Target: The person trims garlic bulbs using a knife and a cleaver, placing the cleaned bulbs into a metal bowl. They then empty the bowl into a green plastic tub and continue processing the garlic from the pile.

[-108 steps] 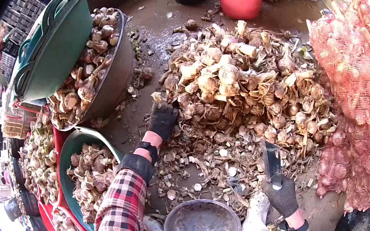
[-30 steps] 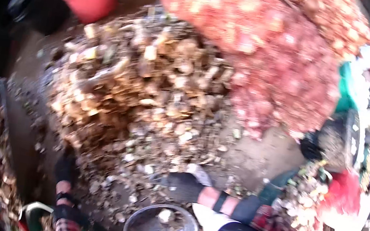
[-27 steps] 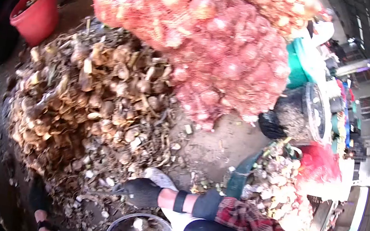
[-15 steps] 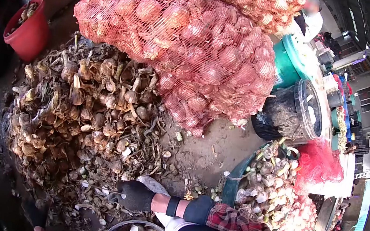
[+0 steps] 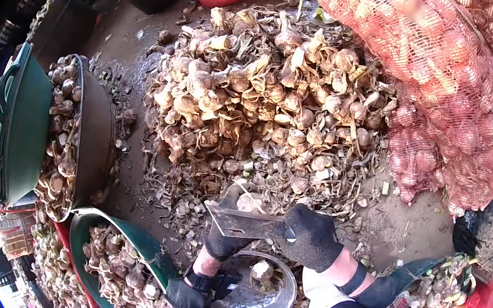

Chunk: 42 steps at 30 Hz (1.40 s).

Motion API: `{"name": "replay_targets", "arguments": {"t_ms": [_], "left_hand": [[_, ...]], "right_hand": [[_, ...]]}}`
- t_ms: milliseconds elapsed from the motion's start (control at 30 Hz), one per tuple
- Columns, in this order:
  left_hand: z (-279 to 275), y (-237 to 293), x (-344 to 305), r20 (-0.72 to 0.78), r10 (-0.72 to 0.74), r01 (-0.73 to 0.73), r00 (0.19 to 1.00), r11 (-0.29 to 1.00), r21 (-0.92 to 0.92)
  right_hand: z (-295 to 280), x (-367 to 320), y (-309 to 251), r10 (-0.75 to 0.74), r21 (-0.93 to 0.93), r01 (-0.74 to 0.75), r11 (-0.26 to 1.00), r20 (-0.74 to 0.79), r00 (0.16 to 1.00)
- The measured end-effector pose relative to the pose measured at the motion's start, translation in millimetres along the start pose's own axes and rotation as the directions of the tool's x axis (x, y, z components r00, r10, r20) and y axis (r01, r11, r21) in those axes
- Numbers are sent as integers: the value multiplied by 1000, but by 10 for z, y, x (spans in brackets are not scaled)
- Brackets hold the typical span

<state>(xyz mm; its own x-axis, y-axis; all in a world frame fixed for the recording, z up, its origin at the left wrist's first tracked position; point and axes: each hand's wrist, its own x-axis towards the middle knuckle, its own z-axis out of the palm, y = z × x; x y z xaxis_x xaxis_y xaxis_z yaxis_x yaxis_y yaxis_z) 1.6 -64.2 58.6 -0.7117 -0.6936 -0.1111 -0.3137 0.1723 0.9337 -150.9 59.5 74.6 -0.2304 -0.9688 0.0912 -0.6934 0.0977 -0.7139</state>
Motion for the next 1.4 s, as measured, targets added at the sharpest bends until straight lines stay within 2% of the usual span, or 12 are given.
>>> {"name": "replay_targets", "arguments": {"t_ms": [200, 333, 433, 533, 600, 667, 733, 867, 1267, 1333, 1367, 1400], "left_hand": [[24, -302, -156, 120, -119, 119, 986, 993, 11], [192, -346, -343, -272, -113, 12, 956, 938, -348], [82, -408, -356, 152, -416, 442, 897, 827, -348], [182, -462, -307, 274, -196, 184, 941, 980, 68], [332, -441, -345, 74, -308, 313, 948, 878, -361], [165, 18, -163, 359, 57, -200, 931, 905, 374], [113, 444, -323, 182, 35, -58, 983, 991, 119], [-75, 33, -210, -31, -7, -4, 1000, 939, -345], [346, 93, -470, 117, -592, 32, 798, -152, -988], [324, 282, -559, 284, -154, 169, 946, -512, -842], [456, -221, -468, 284, 462, 374, 840, -114, -920], [187, -18, -783, 582, 189, 577, 791, 89, -812]], "right_hand": [[-66, -14, -29, -19, -49, 22, 999, 53, 998], [50, -71, 107, -81, -62, 84, 995, 43, 996], [152, -157, 282, -94, -105, 99, 990, 48, 994], [234, -200, 407, -123, -103, 122, 987, -1, 992], [314, -250, 496, -150, -54, 148, 988, -32, 988], [400, -286, 629, -89, -63, 87, 994, -26, 996], [513, -412, 1095, 393, -230, -388, 892, -28, 919], [414, -360, 879, 397, -51, -423, 904, -263, 879], [349, -118, 149, 162, 191, -129, 973, -168, 972], [672, -323, 425, 395, 168, -414, 895, 135, 909], [693, -379, 484, 369, 60, -394, 917, 244, 897], [695, -405, 526, 346, -46, -353, 935, 351, 870]]}}
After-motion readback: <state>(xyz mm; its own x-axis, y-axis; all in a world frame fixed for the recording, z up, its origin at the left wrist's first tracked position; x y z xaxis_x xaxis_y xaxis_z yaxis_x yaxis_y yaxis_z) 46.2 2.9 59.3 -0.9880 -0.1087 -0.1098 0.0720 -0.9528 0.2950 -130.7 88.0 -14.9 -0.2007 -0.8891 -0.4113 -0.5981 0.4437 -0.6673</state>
